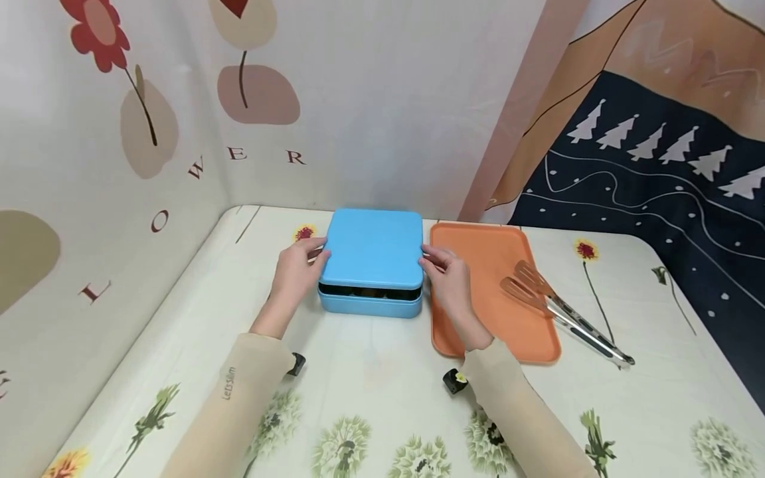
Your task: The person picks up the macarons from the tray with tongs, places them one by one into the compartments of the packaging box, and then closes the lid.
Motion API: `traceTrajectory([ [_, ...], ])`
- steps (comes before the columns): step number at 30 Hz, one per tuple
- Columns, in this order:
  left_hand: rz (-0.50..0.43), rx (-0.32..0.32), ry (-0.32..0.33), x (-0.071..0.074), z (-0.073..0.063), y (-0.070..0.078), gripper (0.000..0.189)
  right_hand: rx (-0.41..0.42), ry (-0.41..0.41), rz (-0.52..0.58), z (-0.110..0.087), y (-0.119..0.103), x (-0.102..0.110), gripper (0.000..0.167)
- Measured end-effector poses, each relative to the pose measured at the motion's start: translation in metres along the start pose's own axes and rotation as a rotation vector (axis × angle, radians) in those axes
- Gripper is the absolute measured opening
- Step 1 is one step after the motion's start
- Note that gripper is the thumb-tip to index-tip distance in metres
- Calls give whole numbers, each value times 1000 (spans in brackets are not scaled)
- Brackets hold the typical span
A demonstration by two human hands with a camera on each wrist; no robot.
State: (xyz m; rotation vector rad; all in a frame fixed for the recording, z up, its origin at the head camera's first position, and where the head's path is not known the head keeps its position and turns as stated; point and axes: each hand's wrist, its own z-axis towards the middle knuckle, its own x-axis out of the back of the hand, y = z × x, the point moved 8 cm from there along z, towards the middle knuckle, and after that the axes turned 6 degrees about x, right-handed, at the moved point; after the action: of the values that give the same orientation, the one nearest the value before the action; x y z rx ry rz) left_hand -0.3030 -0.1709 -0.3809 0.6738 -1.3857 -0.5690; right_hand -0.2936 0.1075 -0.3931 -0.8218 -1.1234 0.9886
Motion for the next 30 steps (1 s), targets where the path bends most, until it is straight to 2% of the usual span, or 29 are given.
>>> traceTrajectory([
  [8, 22, -10, -15, -6, -5, 0, 40, -30, -27, -108, -7, 5, 1, 36],
  [14, 47, -8, -24, -7, -10, -1, 41, -22, -65, -154, -10, 3, 1, 38],
  [22, 106, -2, -1, -8, -13, -6, 43, 8, -100, -204, -11, 3, -4, 38],
  [30, 84, 27, -4, -12, -11, -11, 43, -21, -128, -228, -8, 7, -7, 40],
])
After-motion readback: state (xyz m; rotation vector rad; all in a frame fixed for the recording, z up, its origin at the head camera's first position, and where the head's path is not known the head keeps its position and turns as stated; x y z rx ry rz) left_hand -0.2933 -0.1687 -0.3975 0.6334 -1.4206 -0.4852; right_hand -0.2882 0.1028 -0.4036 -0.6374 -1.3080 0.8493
